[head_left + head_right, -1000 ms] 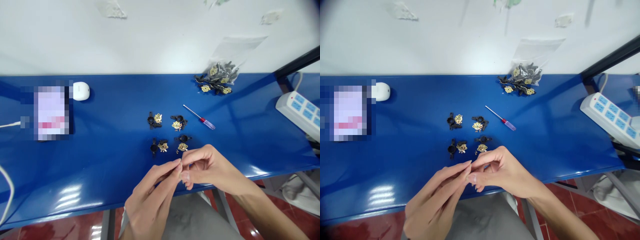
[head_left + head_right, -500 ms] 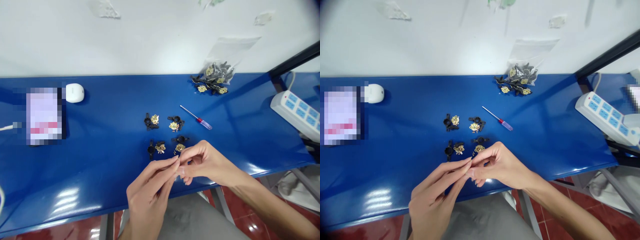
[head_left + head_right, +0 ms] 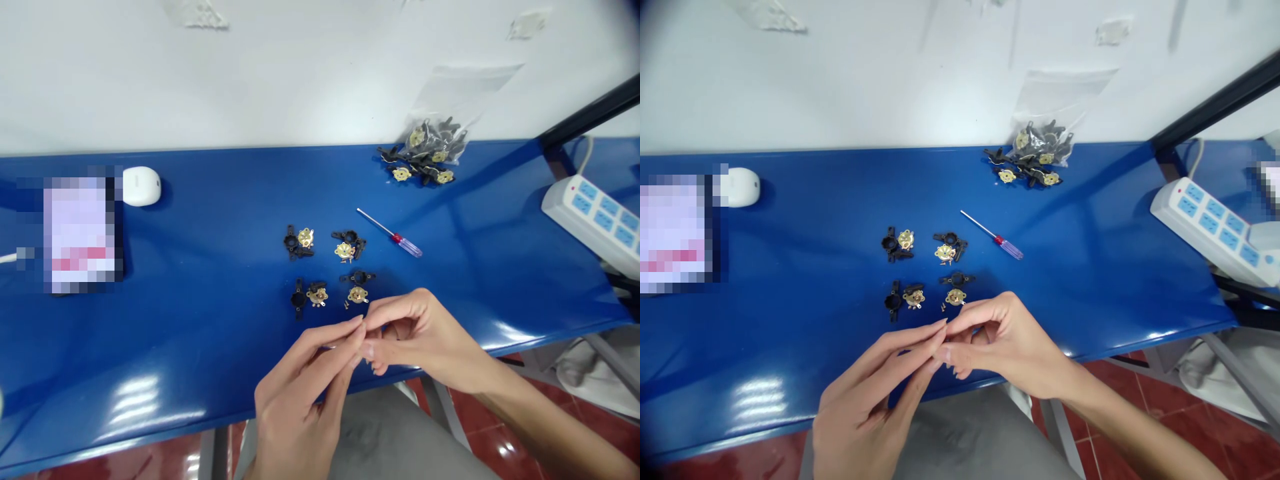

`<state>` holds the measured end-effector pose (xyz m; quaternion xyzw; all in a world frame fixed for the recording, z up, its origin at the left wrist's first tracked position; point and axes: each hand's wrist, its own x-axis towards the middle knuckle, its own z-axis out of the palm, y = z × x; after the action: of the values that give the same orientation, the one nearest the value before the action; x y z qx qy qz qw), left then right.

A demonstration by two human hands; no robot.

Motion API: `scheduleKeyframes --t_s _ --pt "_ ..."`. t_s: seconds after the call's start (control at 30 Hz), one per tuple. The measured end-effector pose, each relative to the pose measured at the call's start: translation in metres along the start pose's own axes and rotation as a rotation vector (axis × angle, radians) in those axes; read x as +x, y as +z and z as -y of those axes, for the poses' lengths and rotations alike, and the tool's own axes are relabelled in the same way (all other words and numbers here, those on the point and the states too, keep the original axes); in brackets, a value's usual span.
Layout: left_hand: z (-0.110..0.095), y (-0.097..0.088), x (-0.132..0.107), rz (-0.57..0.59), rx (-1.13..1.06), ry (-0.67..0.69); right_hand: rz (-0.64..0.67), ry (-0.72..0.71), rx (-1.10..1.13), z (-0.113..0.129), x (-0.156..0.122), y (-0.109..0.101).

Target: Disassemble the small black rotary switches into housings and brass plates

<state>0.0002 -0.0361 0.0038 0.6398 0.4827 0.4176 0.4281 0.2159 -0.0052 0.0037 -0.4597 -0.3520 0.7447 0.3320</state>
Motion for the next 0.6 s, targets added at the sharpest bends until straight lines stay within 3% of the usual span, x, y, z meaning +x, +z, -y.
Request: scheduleKeyframes --t_s 0.3,0.6 --pt "-0.001 0.003 0.002 -0.079 0.052 0.02 -0.123 -0.211 -0.25 -0.007 -0.015 0.011" --pt "0.003 0.006 0.003 -0.107 0.0 -0.117 -0.127 -0.297 -0.517 -0.006 -0.013 0.007"
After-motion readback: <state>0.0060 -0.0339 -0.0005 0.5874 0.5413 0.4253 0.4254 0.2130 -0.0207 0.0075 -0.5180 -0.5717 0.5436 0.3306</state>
